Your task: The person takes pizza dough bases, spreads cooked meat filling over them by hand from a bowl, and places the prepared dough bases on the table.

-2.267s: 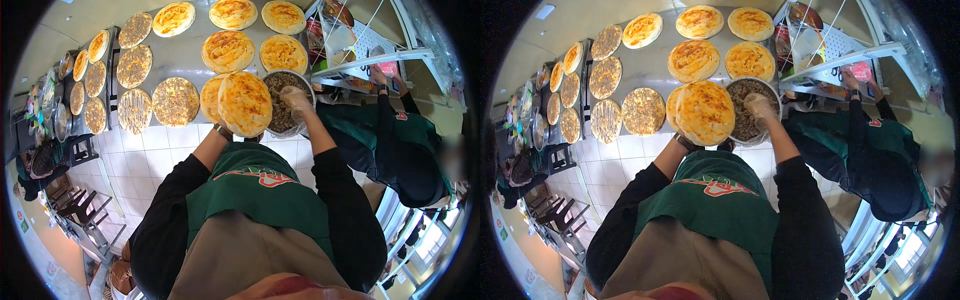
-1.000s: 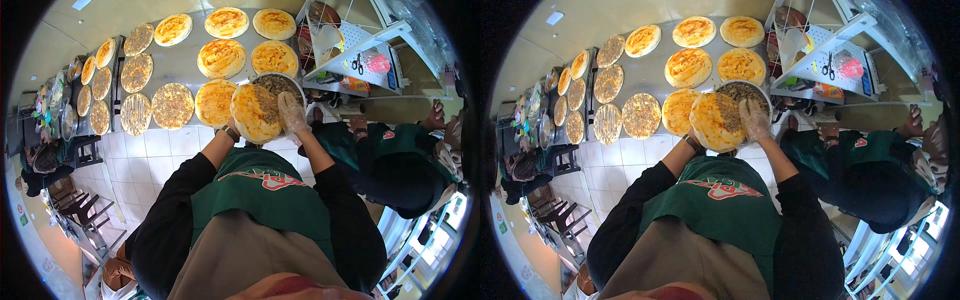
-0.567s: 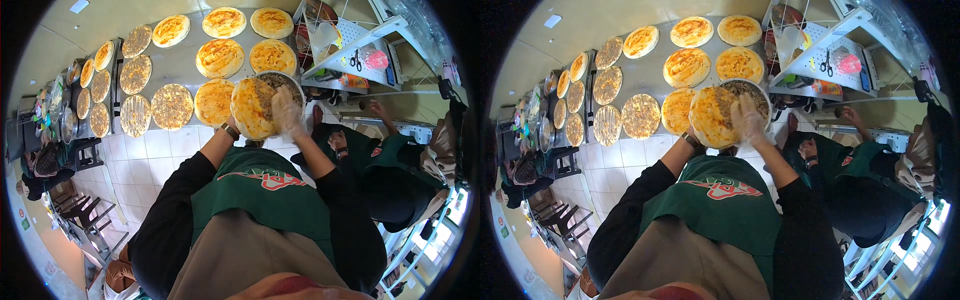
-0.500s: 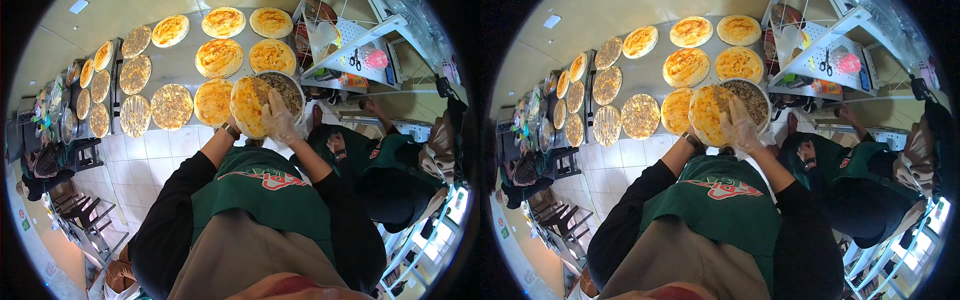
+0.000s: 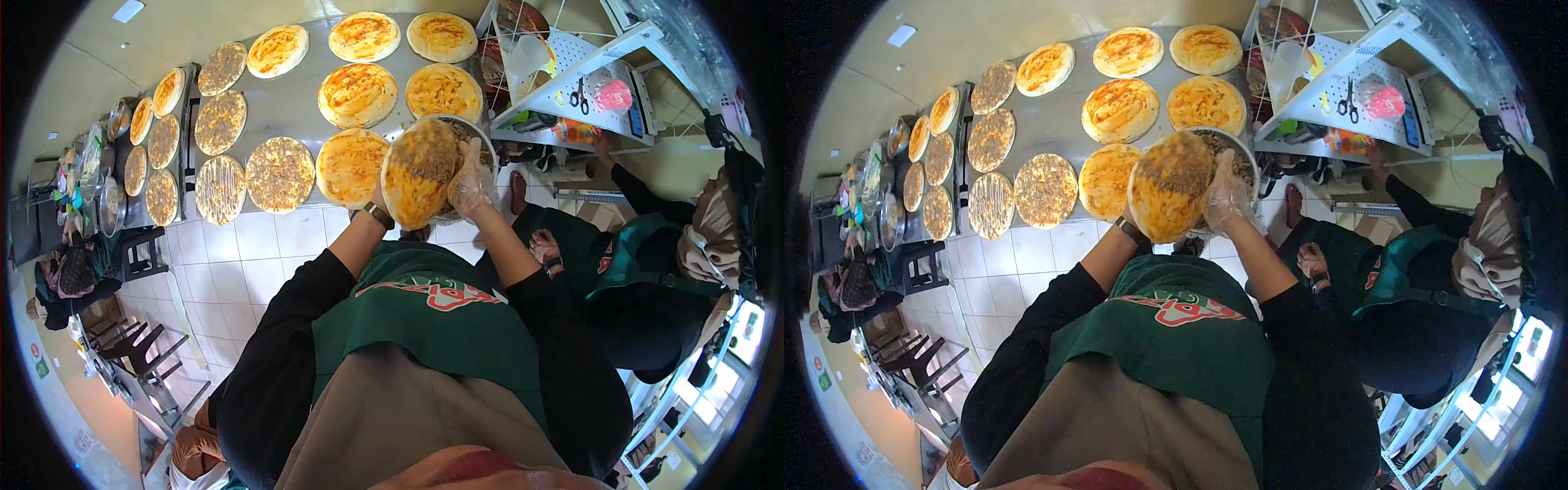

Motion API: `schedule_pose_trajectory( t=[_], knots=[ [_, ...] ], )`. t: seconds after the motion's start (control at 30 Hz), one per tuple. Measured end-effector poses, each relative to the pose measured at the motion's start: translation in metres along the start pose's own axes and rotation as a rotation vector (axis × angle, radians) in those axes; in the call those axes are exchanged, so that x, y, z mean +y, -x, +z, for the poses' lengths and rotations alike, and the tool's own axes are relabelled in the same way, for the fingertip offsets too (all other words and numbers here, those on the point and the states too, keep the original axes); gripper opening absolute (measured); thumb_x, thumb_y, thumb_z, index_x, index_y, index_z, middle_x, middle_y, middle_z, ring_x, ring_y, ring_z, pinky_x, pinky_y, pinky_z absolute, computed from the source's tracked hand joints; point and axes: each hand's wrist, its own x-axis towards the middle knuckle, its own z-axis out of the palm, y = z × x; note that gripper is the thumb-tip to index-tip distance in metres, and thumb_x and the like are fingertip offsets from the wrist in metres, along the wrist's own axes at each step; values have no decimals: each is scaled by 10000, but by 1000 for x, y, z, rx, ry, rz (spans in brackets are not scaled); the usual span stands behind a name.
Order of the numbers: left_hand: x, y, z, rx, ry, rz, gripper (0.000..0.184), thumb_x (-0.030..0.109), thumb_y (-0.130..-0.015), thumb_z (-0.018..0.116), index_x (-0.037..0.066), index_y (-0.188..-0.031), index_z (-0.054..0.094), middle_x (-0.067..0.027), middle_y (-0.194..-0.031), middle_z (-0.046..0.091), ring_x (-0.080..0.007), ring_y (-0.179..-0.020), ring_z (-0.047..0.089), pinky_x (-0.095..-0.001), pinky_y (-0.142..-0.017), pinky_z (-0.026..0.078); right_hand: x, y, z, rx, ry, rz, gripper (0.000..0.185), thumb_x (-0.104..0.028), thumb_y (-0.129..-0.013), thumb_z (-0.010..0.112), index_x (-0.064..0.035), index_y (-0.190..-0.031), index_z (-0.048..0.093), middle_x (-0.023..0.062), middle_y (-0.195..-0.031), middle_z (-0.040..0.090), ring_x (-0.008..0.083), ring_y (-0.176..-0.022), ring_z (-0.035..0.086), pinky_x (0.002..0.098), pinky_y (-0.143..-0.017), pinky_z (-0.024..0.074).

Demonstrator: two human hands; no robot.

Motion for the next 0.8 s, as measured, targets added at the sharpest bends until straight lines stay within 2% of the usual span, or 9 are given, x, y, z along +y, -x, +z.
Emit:
schedule_pose_trajectory(
  t=[0.23, 0.3, 0.33, 0.43, 0.5, 0.6, 0.67, 0.77, 0.8],
  knots=[
    [13, 19, -14, -8, 17, 40, 545, 476, -969, 351, 118, -1374, 422, -134, -1368, 487, -286, -1212, 501, -477, -1000, 433, 43, -118, -64, -192, 826, 29, 534, -459, -912, 494, -116, -1320, 509, 152, -1332, 504, 268, -1125, 564, 383, -927, 460],
    [16, 24, -18, -13, 24, 53, 546, 476, -969, 351, 119, -1377, 419, -134, -1371, 484, -286, -1215, 498, -477, -1001, 432, 34, -101, -57, -30, 1771, -628, 466, -459, -893, 467, -152, -1213, 609, 227, -1139, 609, 318, -1085, 568, 351, -930, 458],
    [17, 29, -20, -14, 26, 62, 547, 476, -969, 350, 119, -1378, 417, -135, -1372, 482, -287, -1216, 497, -477, -1002, 432, 29, -84, -48, -40, 1828, -614, 448, -389, -872, 508, -163, -1252, 581, 213, -1296, 507, 332, -1126, 547, 385, -934, 459],
    [23, 33, -27, -14, 37, 87, 549, 477, -969, 349, 119, -1381, 412, -135, -1376, 477, -287, -1220, 494, -478, -1003, 430, 44, -72, -27, -60, 2099, -571, 456, -263, -812, 603, -136, -1249, 572, 250, -1373, 403, 376, -1112, 556, 419, -923, 466],
    [31, 30, -32, -10, 43, 103, 550, 477, -969, 348, 120, -1384, 408, -135, -1379, 474, -287, -1223, 491, -478, -1004, 429, 45, -72, -24, -102, 1939, -462, 424, -159, -805, 605, -132, -1228, 585, 265, -1402, 344, 383, -1082, 578, 449, -886, 483],
    [37, 28, -34, -18, 45, 119, 552, 477, -970, 347, 120, -1387, 403, -135, -1383, 469, -287, -1227, 488, -478, -1006, 428, 70, -128, -60, -168, 1663, -373, 421, -70, -770, 629, -94, -1189, 597, 239, -1322, 437, 304, -1004, 629, 413, -826, 511],
    [37, 23, -33, -29, 49, 128, 553, 477, -970, 346, 121, -1389, 399, -136, -1386, 466, -287, -1229, 486, -478, -1007, 427, 88, -179, -97, -336, 760, 312, 408, -9, -747, 625, -47, -1153, 600, 175, -1154, 550, 226, -820, 640, 344, -685, 524],
    [33, 20, -35, -47, 58, 142, 555, 477, -970, 345, 121, -1393, 394, -136, -1390, 461, -287, -1233, 482, -478, -1009, 426, 10, -93, -42, -246, 902, 204, 375, 4, -738, 608, -4, -1113, 605, 103, -966, 603, 167, -682, 586, 299, -561, 489],
    [35, 15, -35, -53, 64, 146, 556, 478, -970, 344, 121, -1394, 392, -136, -1391, 459, -287, -1234, 481, -478, -1009, 425, -1, -74, -38, -332, 709, 68, 313, 1, -761, 569, -5, -1069, 622, 54, -795, 611, 140, -572, 560, 270, -521, 459]
  ],
)
